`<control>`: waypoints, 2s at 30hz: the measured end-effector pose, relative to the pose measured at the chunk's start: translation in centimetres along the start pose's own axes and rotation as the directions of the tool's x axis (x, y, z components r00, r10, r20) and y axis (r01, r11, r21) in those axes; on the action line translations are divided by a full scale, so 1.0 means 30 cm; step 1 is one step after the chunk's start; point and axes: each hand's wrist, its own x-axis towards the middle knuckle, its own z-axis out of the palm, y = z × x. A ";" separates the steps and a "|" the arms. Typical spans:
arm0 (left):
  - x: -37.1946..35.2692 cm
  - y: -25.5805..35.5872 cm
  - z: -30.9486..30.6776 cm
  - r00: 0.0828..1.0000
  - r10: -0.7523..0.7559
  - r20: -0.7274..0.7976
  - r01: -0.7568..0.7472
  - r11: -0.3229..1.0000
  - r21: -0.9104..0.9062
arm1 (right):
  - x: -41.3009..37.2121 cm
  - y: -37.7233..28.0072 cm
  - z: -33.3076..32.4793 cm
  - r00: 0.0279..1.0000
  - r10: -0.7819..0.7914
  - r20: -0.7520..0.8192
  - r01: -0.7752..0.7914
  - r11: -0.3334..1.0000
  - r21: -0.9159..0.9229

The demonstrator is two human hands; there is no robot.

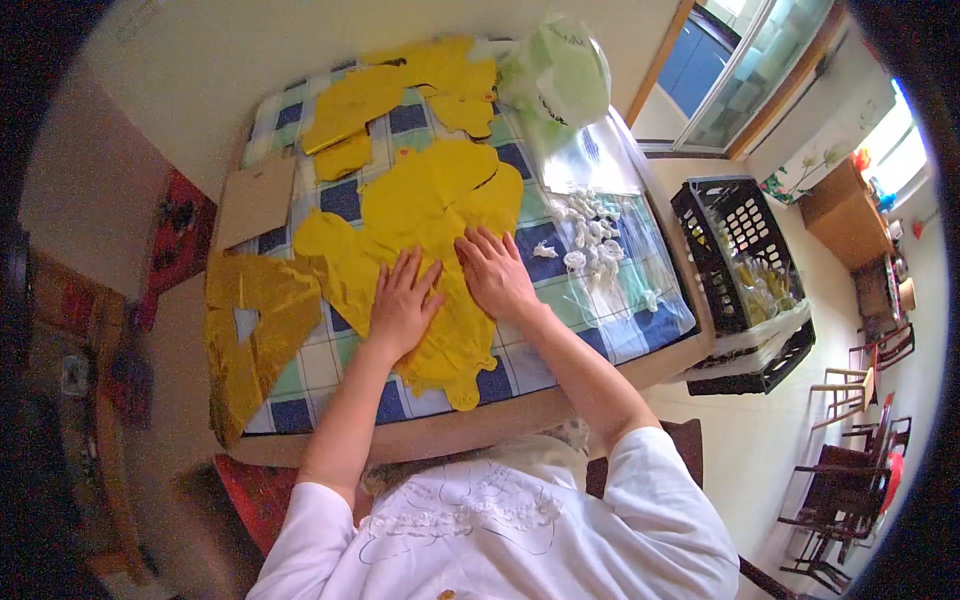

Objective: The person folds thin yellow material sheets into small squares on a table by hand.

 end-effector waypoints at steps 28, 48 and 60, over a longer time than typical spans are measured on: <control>-0.011 0.045 0.017 0.997 0.075 0.026 -0.074 0.997 -0.009 | 0.033 0.033 0.017 0.991 -0.013 -0.131 -0.003 0.992 -0.125; -0.019 0.040 0.018 0.995 0.070 0.073 -0.071 0.997 0.005 | 0.211 0.094 -0.064 0.881 0.388 0.271 -0.427 0.898 0.102; -0.021 0.045 0.027 0.998 0.057 0.012 -0.056 0.997 -0.052 | 0.042 0.086 0.036 0.992 0.001 -0.125 0.022 0.983 0.185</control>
